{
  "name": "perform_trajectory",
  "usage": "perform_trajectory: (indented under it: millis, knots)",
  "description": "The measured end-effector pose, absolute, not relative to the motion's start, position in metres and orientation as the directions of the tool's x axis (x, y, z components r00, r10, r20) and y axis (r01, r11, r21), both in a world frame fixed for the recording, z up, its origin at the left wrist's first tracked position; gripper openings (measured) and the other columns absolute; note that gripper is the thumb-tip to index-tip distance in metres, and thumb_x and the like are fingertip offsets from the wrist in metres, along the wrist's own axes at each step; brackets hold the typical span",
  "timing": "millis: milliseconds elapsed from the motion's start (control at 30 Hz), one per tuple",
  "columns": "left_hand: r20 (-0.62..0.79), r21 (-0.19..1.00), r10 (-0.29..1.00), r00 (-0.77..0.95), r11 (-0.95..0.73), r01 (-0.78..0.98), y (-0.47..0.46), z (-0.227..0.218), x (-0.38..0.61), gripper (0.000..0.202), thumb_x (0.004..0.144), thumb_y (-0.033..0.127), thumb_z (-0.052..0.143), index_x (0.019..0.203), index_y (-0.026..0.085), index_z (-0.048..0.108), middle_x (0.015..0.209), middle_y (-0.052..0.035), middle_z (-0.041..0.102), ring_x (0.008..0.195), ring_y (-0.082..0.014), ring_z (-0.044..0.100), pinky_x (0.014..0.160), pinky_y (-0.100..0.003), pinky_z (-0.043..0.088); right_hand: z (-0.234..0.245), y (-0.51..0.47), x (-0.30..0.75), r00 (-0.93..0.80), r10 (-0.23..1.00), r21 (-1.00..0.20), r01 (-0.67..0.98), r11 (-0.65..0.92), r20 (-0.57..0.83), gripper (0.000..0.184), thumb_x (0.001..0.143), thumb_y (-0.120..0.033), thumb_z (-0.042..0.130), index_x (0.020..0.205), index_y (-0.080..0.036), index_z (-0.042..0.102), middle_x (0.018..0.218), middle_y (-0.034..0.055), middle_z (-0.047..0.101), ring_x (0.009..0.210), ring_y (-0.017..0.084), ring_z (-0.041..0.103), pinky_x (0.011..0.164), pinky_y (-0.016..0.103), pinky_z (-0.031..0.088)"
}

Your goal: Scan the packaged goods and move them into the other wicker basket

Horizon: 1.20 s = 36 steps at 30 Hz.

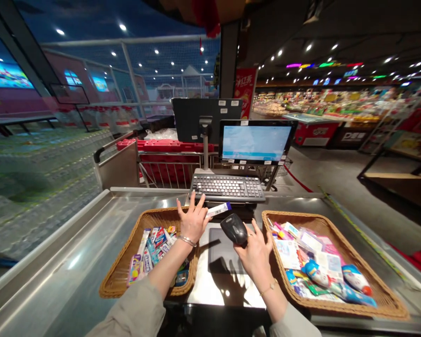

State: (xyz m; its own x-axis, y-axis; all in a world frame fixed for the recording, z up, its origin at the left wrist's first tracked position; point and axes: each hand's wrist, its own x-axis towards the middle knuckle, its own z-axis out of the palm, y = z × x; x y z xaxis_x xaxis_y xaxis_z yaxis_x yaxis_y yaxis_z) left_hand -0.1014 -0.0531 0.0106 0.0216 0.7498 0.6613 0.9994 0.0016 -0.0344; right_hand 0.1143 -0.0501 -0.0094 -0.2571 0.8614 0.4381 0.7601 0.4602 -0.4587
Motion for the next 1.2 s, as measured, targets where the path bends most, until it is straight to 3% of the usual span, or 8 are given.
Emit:
perform_trajectory:
  millis: [633, 900, 1100, 1200]
  knots:
    - [0.655, -0.025, 0.755, 0.038, -0.028, 0.999, -0.040, 0.013, -0.080, 0.011, 0.086, 0.031, 0.058, 0.087, 0.024, 0.066, 0.143, -0.0049, 0.048, 0.142, -0.0346, 0.026, 0.108, -0.073, -0.007, -0.005, -0.050, 0.125, -0.247, 0.872, -0.477, 0.757, 0.446, 0.422, 0.029, 0.075, -0.019, 0.053, 0.101, -0.023, 0.065, 0.121, 0.0040, 0.066, 0.134, 0.027, 0.039, 0.110, 0.055, 0.009]
    - [0.659, -0.029, 0.747, 0.087, -0.091, 0.995, -0.026, 0.015, -0.065, 0.010, 0.085, 0.031, 0.059, 0.087, 0.023, 0.066, 0.143, -0.0058, 0.048, 0.142, -0.0352, 0.024, 0.108, -0.074, -0.006, -0.004, -0.046, 0.144, -0.153, 0.877, -0.462, 0.802, 0.379, 0.456, 0.031, 0.077, -0.024, 0.056, 0.107, -0.023, 0.064, 0.120, 0.0051, 0.066, 0.133, 0.028, 0.039, 0.110, 0.055, 0.013]
    - [0.660, -0.032, 0.739, 0.134, -0.151, 0.988, -0.011, 0.019, -0.041, 0.012, 0.084, 0.035, 0.060, 0.086, 0.024, 0.065, 0.143, -0.0043, 0.048, 0.142, -0.0350, 0.024, 0.108, -0.073, -0.008, -0.003, -0.043, 0.168, -0.062, 0.858, -0.391, 0.872, 0.295, 0.510, 0.029, 0.078, -0.025, 0.056, 0.106, -0.020, 0.065, 0.121, 0.0088, 0.065, 0.133, 0.029, 0.038, 0.111, 0.056, 0.010]
    - [0.660, -0.027, 0.735, 0.153, -0.181, 0.983, -0.003, 0.020, -0.027, 0.013, 0.084, 0.036, 0.061, 0.086, 0.024, 0.065, 0.143, -0.0042, 0.049, 0.142, -0.0350, 0.024, 0.109, -0.073, -0.008, -0.003, -0.041, 0.183, -0.015, 0.840, -0.335, 0.913, 0.233, 0.542, 0.032, 0.079, -0.030, 0.057, 0.108, -0.019, 0.065, 0.125, 0.0103, 0.063, 0.137, 0.030, 0.032, 0.110, 0.057, 0.011]
